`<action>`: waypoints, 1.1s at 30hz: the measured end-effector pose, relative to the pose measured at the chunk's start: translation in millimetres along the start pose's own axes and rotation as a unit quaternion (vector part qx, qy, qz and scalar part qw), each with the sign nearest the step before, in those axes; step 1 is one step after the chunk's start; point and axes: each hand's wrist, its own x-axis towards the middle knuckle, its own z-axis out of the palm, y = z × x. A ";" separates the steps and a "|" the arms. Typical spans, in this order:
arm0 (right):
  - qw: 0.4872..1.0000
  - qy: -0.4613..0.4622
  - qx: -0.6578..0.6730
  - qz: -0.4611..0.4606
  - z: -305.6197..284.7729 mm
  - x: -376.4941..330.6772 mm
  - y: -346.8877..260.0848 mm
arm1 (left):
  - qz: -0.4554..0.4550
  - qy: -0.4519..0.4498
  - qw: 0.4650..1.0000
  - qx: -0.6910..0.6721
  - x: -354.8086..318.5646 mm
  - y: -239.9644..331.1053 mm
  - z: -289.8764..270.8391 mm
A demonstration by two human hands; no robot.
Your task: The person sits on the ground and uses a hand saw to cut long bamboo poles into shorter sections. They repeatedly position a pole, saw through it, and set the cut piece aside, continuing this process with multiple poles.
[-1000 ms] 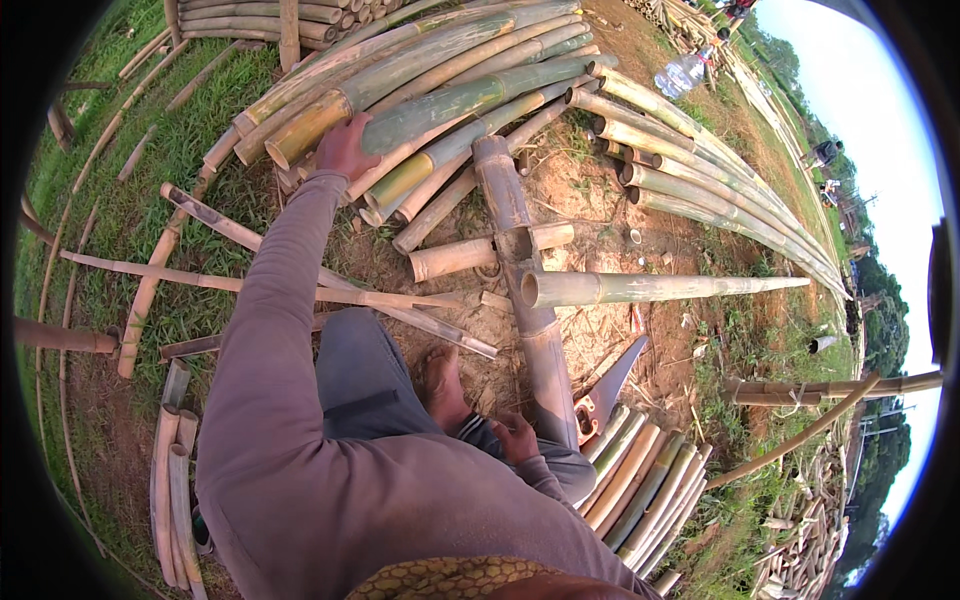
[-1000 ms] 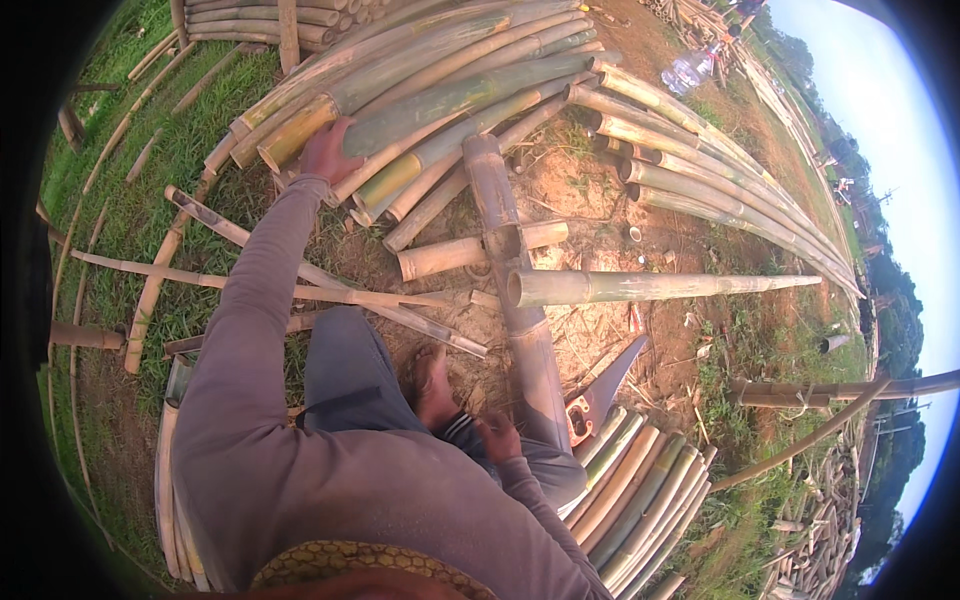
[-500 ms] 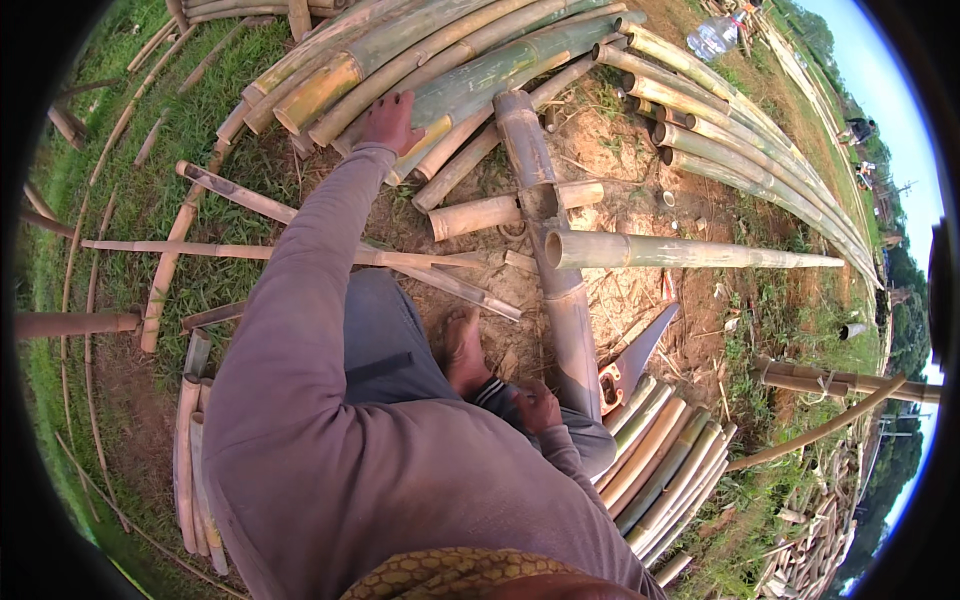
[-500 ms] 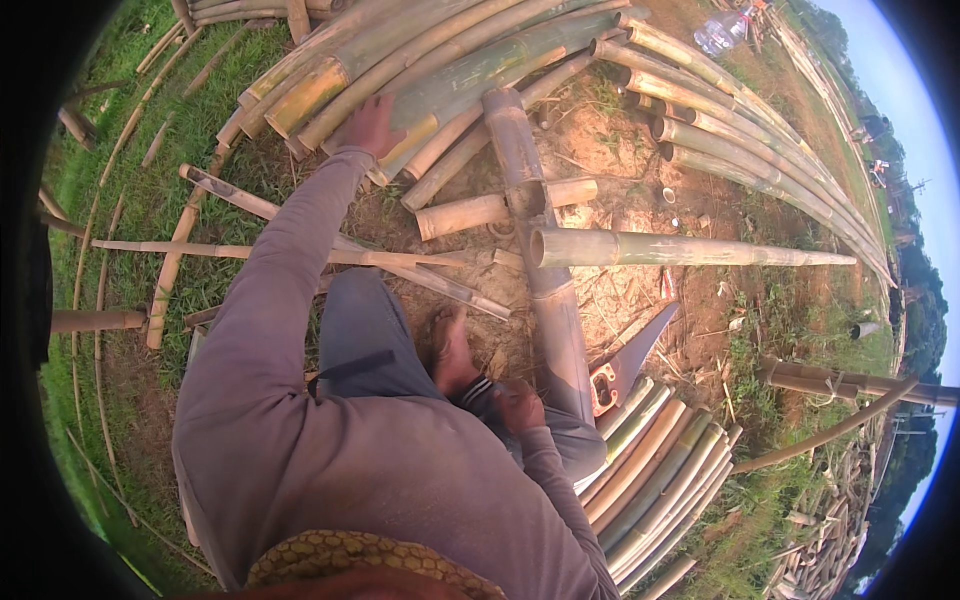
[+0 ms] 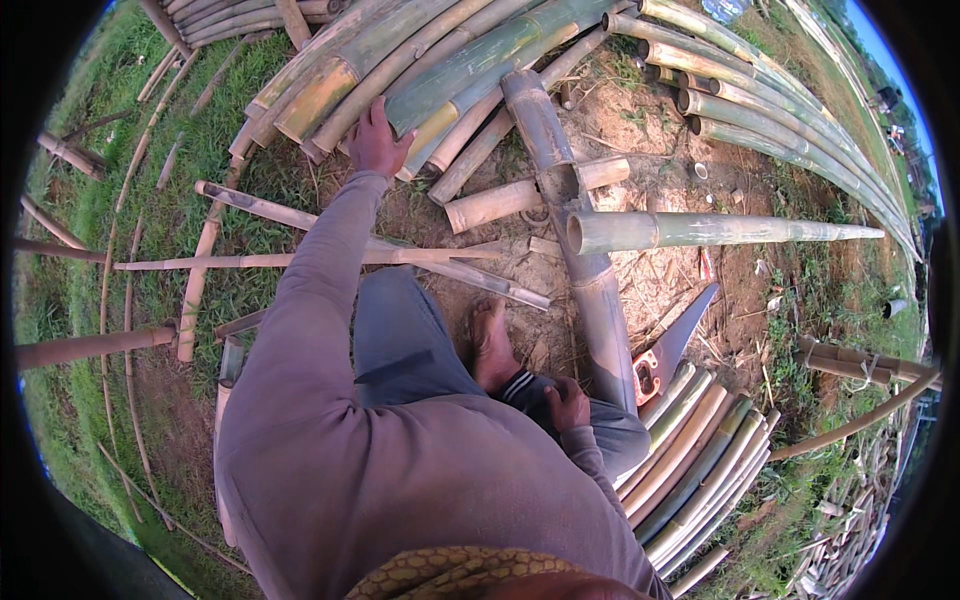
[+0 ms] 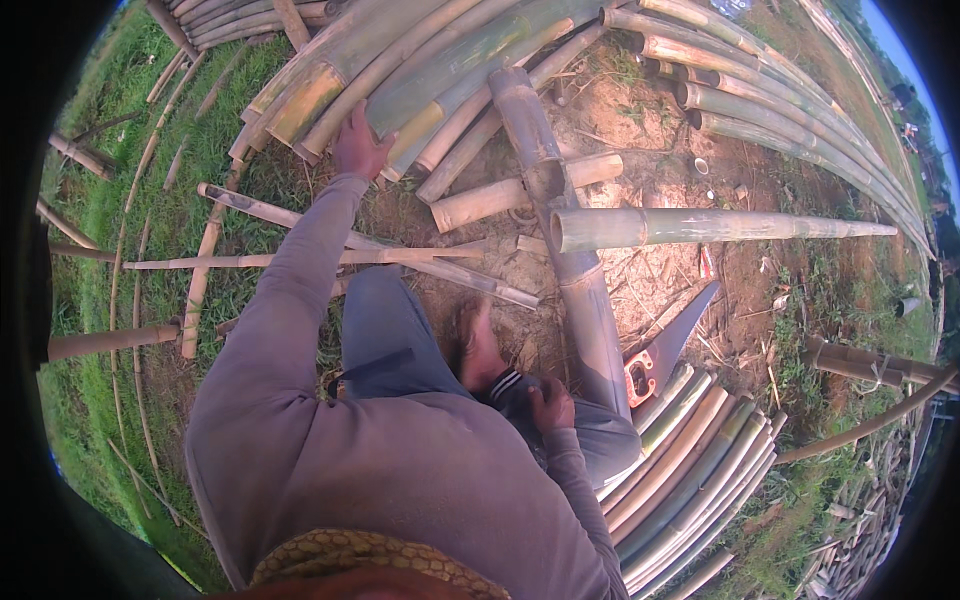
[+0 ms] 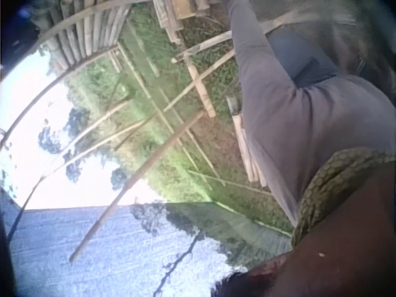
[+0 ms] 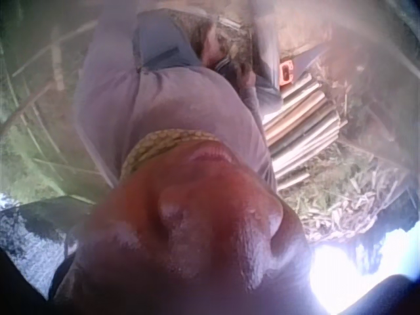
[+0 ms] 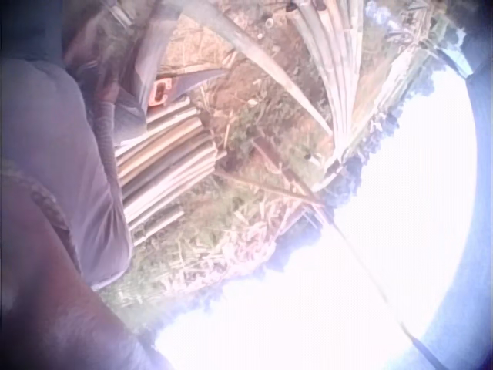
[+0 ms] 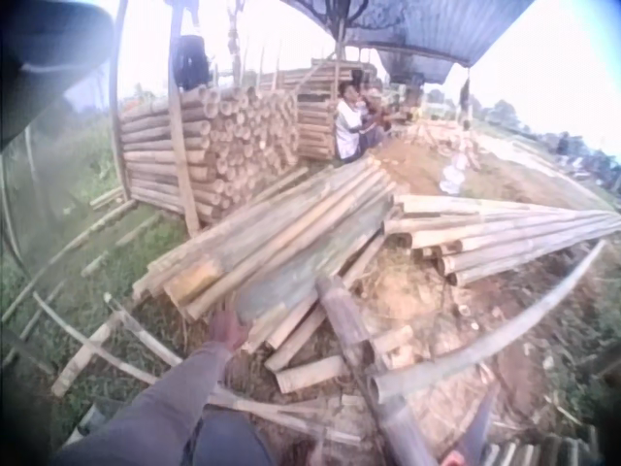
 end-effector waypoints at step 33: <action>0.994 -0.019 0.025 0.108 1.3 6.9 -9.0 | 0.274 -0.432 0.859 0.030 -109.4 334.5 37.8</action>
